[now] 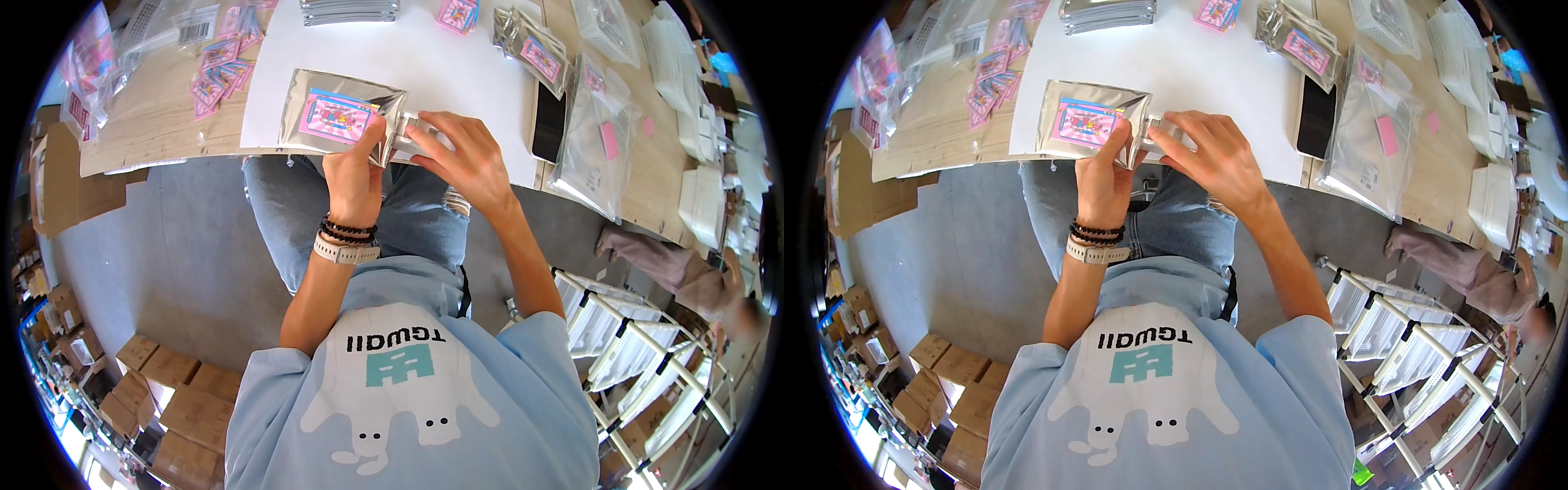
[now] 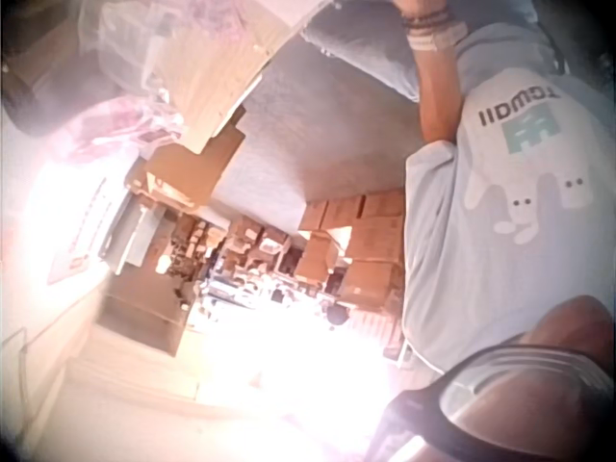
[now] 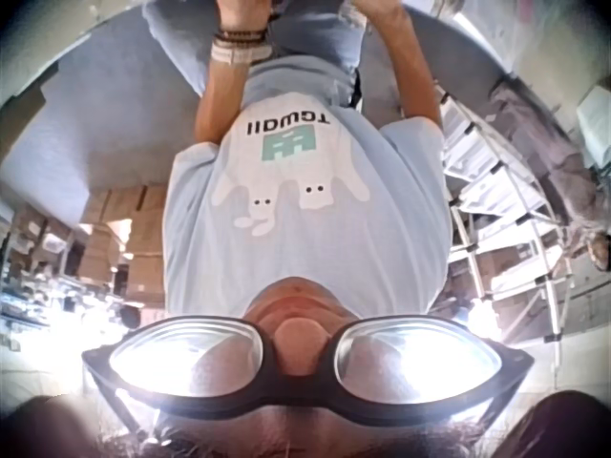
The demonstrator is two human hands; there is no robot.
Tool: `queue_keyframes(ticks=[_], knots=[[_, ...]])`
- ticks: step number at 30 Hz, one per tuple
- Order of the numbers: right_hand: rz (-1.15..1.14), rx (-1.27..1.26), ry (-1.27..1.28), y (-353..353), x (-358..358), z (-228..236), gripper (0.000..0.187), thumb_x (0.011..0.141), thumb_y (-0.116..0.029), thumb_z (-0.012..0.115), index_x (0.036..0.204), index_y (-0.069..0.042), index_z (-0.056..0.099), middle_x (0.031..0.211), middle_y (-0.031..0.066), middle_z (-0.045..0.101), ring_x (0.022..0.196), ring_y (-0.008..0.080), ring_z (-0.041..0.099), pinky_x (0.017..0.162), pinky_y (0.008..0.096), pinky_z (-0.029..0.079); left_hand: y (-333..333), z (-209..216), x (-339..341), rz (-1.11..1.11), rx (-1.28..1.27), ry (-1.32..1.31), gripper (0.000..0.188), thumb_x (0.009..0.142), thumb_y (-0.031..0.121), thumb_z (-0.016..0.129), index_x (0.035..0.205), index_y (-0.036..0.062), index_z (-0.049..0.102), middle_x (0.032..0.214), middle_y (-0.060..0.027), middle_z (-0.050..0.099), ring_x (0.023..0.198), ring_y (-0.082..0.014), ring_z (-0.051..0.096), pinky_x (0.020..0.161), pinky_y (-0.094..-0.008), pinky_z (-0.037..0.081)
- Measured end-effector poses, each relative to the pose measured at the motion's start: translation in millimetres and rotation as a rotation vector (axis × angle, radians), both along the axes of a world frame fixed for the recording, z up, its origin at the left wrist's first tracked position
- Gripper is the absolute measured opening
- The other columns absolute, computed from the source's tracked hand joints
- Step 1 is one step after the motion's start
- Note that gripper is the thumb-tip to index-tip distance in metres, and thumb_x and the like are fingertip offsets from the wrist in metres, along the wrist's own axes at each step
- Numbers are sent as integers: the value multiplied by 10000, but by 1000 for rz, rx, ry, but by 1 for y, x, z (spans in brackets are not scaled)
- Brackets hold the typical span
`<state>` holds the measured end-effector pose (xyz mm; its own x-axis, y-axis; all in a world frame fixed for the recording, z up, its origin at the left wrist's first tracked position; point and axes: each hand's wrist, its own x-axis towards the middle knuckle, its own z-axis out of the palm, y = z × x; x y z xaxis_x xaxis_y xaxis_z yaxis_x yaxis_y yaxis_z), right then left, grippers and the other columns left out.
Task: The person seals multiple small silver foil pouches containing colorful cards using a handheld tape dispenser. They apply tape to the top edge of each pouch, press it down, and place the sealed unit into a growing stack on the table.
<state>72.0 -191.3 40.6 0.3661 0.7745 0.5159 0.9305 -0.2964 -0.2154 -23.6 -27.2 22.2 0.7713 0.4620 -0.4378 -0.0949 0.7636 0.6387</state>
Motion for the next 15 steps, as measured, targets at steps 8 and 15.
queue_keyframes(ticks=[8, 15], knots=[[32, 59, -71, 14, -7, 5, 558, 735, -178, 862, 1270, -175, 706, 1238, 63, 672, 1074, 241, 669, 842, 399, 539, 2, 11, -7, 122, 84, 57, 162, 945, 34, 754, 1101, 14, 713, 1024, -21, 722, 891, -94, 676, 732, -258, 527], [56, 135, -93, 18, -11, 5, 523, 765, -187, 870, 1263, -153, 714, 1241, 87, 678, 1071, 264, 674, 826, 426, 539, 5, 17, -11, 139, 139, 39, 157, 959, 31, 736, 1111, -2, 717, 1067, -50, 735, 940, -120, 701, 749, -271, 545]])
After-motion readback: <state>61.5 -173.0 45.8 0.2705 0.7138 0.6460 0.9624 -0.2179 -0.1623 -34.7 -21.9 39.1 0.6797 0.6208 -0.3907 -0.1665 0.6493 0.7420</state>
